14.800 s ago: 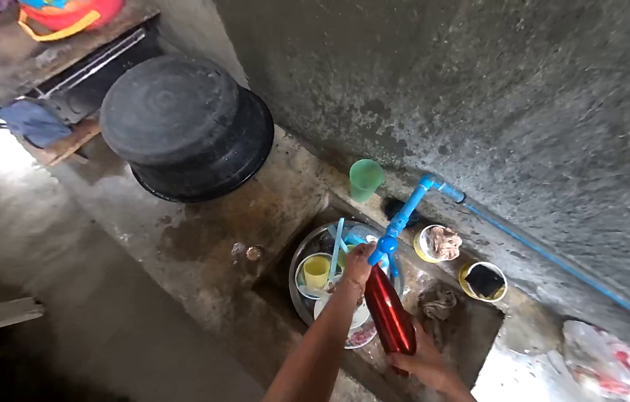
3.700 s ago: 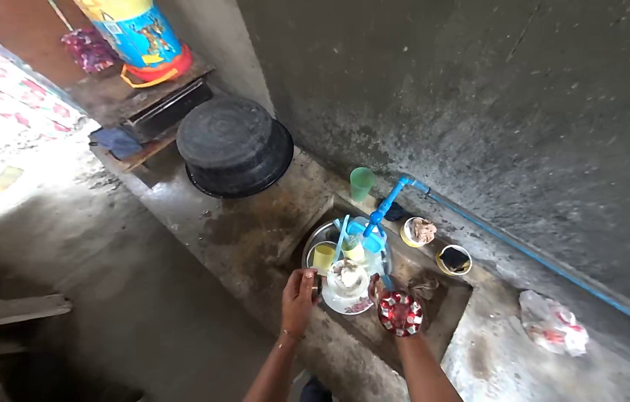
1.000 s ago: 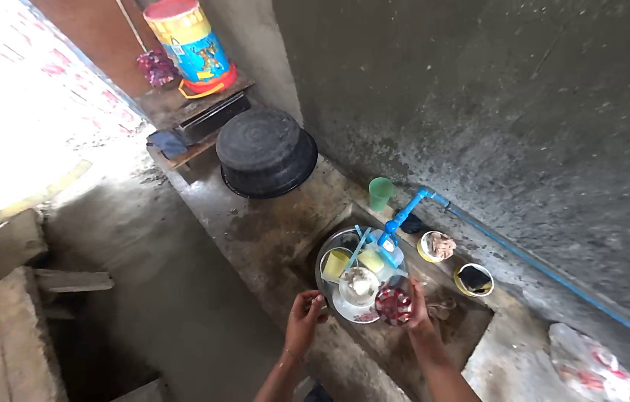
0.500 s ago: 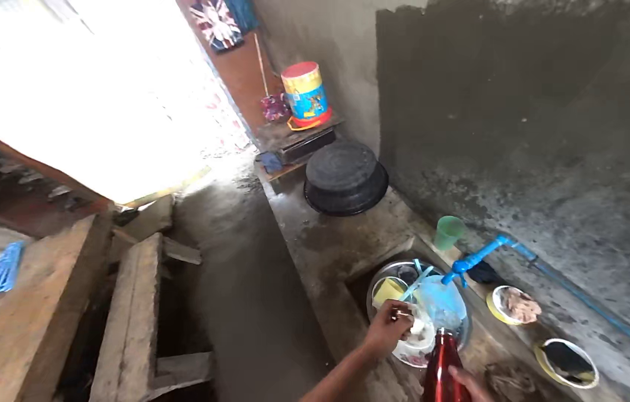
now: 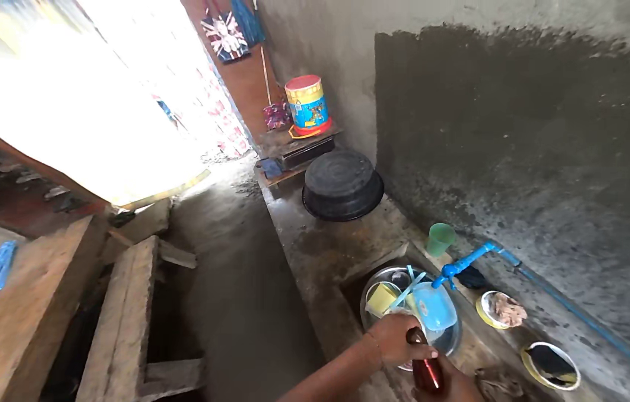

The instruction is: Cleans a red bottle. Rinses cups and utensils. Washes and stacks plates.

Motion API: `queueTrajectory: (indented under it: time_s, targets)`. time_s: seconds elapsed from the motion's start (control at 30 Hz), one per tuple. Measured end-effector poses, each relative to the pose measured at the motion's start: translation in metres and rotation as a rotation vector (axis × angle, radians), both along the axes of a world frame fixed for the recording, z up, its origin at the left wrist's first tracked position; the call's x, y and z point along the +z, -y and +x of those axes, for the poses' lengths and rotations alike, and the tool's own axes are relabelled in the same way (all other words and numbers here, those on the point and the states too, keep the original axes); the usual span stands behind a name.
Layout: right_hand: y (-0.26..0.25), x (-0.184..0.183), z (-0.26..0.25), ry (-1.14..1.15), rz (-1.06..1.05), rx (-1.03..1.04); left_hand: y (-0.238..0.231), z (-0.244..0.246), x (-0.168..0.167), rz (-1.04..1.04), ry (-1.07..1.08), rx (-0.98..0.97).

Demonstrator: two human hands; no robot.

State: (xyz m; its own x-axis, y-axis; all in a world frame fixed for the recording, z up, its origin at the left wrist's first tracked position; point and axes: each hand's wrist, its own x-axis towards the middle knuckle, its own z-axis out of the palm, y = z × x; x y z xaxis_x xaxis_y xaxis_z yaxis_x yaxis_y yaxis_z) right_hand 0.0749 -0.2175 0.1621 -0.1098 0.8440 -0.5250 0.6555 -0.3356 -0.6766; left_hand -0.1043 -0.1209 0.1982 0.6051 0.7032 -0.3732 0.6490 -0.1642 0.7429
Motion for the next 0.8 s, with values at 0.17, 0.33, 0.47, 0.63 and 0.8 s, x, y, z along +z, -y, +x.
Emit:
queueTrajectory:
  time_s: [0.17,0.33,0.47,0.63,0.8]
  targets:
    - [0.007,0.002,-0.01,0.005,-0.004,-0.054,-0.004,0.004,0.018,-0.074,0.067,-0.249]
    - [0.021,0.006,-0.006,-0.48,0.052,-0.101,0.009,0.013,0.004,-0.33,0.83,-0.015]
    - [0.018,-0.01,-0.011,-0.916,0.134,-0.073,-0.006,0.013,0.02,-0.447,0.919,0.001]
    - [-0.025,0.018,-0.042,-0.195,0.127,-0.254,-0.014,-0.007,0.02,-0.231,0.561,0.424]
    - [-0.052,0.018,-0.078,-0.386,0.249,-0.178,-0.044,-0.039,0.011,-0.308,0.835,0.348]
